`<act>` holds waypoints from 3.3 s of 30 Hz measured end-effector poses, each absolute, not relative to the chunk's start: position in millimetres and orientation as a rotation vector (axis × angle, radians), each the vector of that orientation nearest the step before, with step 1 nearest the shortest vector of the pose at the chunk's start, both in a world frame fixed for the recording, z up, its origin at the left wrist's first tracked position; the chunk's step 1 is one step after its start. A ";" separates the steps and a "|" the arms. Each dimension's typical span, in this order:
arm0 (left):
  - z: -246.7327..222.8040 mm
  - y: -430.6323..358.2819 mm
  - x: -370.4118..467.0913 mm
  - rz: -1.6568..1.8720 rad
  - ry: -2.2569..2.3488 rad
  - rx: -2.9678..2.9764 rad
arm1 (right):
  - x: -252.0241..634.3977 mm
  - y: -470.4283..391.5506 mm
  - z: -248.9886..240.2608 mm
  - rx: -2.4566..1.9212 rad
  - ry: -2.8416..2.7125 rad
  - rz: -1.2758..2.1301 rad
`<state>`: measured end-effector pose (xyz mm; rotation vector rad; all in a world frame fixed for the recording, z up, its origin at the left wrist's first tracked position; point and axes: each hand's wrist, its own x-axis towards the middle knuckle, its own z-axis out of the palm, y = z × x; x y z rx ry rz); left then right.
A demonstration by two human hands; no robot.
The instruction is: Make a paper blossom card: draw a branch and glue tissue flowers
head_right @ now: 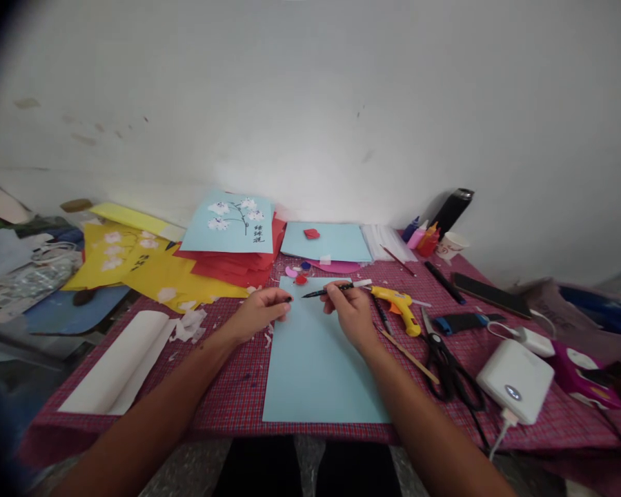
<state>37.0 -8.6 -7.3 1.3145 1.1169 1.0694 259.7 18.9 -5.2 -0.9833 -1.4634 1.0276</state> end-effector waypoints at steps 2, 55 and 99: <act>-7.1 -10.4 37.8 1.007 1.122 1.391 | 257.6 15.6 -2.9 -0.949 -1.446 1.074; -7.0 -15.1 40.9 0.971 1.249 1.663 | 363.6 15.4 16.4 -2.090 -2.159 -0.130; -9.4 -13.1 37.6 0.869 1.260 1.722 | 357.5 39.4 14.3 -2.175 -2.216 0.117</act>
